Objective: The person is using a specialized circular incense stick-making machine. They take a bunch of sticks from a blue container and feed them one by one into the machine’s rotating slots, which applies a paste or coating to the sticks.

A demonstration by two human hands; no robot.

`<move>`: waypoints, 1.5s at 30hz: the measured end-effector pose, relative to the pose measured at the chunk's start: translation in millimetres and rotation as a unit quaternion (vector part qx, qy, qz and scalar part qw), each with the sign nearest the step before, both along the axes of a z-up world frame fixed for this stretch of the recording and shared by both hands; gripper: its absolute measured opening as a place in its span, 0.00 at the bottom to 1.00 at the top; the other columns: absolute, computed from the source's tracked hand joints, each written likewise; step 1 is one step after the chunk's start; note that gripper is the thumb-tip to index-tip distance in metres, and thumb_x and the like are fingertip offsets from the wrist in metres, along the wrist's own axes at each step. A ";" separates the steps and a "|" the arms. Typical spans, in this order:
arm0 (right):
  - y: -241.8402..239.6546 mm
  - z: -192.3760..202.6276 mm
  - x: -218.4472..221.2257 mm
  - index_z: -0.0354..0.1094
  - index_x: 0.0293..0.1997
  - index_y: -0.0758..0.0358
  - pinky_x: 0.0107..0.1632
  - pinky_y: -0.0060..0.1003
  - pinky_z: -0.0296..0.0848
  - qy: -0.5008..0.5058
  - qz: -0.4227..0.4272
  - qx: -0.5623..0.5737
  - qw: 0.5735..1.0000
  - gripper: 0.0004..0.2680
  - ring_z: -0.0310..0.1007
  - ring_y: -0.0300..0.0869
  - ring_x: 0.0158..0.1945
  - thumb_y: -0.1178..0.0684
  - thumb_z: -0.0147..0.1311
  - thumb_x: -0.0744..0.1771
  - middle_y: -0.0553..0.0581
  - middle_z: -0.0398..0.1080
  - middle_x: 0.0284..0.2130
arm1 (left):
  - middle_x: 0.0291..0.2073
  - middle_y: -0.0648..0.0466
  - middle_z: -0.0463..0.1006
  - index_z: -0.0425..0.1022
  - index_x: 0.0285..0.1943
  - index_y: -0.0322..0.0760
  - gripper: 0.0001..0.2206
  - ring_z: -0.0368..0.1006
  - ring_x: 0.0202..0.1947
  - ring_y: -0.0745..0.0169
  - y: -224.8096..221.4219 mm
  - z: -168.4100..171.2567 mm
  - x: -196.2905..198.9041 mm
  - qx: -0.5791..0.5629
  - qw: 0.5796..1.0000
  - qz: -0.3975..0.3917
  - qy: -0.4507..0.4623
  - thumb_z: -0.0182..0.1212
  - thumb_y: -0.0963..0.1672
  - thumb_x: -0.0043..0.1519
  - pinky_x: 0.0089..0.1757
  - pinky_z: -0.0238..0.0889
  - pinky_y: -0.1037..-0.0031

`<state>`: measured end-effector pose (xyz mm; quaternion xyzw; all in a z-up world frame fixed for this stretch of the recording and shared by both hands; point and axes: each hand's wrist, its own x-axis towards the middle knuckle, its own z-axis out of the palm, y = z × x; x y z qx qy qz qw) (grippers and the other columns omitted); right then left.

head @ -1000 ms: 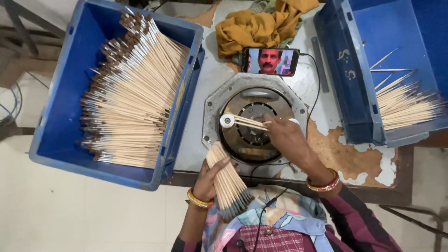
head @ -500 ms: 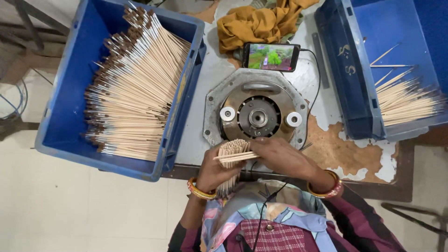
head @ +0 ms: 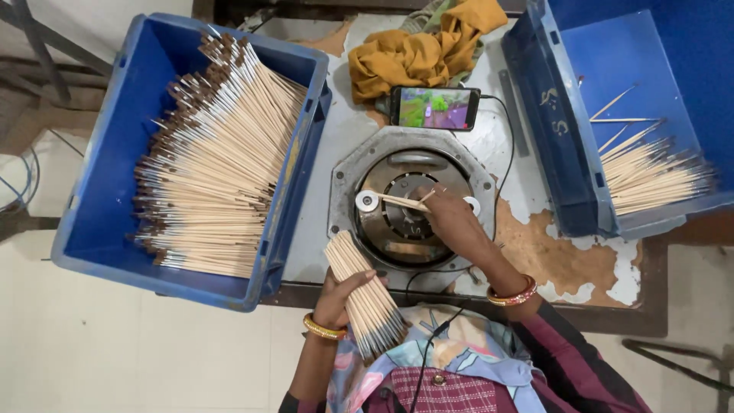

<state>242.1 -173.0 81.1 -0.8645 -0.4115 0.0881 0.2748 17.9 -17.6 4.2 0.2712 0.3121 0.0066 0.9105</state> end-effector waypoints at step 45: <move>1.3 -6.0 -2.3 0.66 0.47 0.63 0.40 0.56 0.71 -0.018 0.001 -0.069 0.997 0.06 0.74 0.62 0.38 0.61 0.49 0.66 0.65 0.72 0.33 | 0.35 0.47 0.81 0.72 0.52 0.32 0.15 0.82 0.33 0.50 -1.3 17.3 -1.0 -0.071 0.997 0.029 0.012 0.65 0.39 0.56 0.34 0.79 0.63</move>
